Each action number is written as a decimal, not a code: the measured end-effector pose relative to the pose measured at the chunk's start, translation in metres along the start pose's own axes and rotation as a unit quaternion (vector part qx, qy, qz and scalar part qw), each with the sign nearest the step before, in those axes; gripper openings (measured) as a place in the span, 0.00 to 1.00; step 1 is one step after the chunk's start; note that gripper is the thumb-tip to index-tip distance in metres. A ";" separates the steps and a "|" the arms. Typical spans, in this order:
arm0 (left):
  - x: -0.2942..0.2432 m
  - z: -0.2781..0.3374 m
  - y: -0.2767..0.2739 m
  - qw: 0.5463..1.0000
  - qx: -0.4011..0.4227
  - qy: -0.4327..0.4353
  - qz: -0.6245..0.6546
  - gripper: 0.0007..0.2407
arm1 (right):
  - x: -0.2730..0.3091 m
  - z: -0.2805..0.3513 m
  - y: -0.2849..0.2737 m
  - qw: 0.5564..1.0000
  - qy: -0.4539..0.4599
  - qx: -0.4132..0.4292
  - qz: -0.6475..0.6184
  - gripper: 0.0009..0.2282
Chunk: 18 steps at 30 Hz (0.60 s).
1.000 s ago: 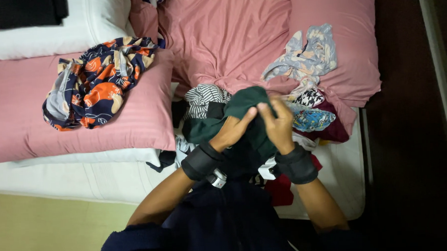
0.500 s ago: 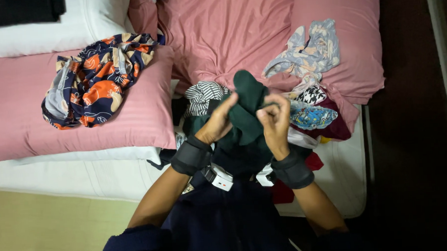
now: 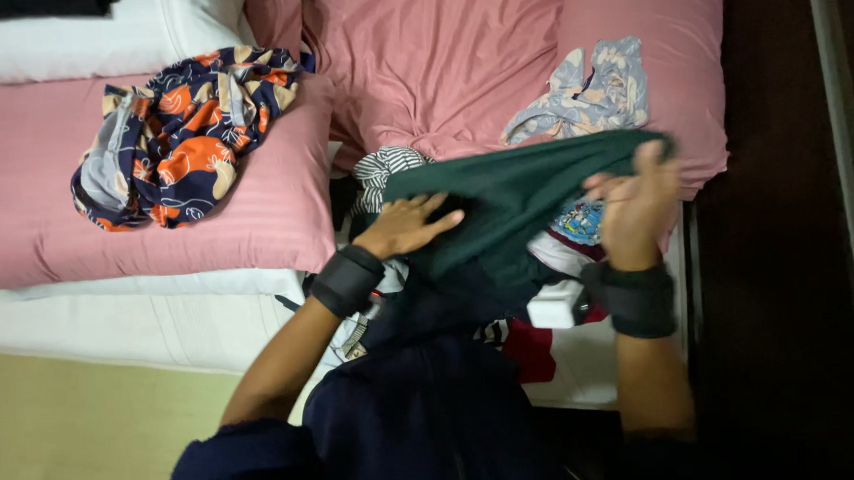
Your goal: The person folds various pieces of clothing on a bed. They pick up items one by one, including a green shirt, a striped shirt, and a patterned cloth, and fold them into smaller bundles before placing them on the bed.
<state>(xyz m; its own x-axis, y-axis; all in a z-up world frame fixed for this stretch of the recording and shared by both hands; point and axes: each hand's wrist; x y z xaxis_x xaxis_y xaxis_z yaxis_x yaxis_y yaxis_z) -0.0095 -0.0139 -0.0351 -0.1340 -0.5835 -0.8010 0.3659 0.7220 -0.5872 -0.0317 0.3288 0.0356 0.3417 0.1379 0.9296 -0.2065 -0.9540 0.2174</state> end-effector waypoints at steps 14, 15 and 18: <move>-0.007 0.017 -0.079 0.926 -0.210 0.312 -0.016 0.12 | 0.042 -0.029 -0.062 0.987 -0.064 -0.122 0.081 0.16; -0.009 0.016 -0.085 0.888 -0.284 0.361 -0.028 0.12 | 0.041 -0.027 -0.063 0.987 -0.053 -0.132 0.078 0.17; 0.008 0.005 -0.091 0.955 -0.217 0.168 0.116 0.12 | 0.036 -0.028 -0.065 0.983 -0.028 -0.163 0.082 0.18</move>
<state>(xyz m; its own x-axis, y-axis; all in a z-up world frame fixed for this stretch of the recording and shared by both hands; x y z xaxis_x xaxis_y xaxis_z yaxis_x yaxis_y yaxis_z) -0.0393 -0.0859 0.0129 -0.4094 -0.2891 -0.8653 0.0151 0.9462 -0.3233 -0.0312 0.4033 0.0634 0.3263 -0.0346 0.9446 -0.5432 -0.8247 0.1574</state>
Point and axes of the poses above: each hand's wrist, its own z-axis away from the middle knuckle, its own y-axis out of the palm, x = y × z, and after that the axes turned 13 degrees about z, right-handed
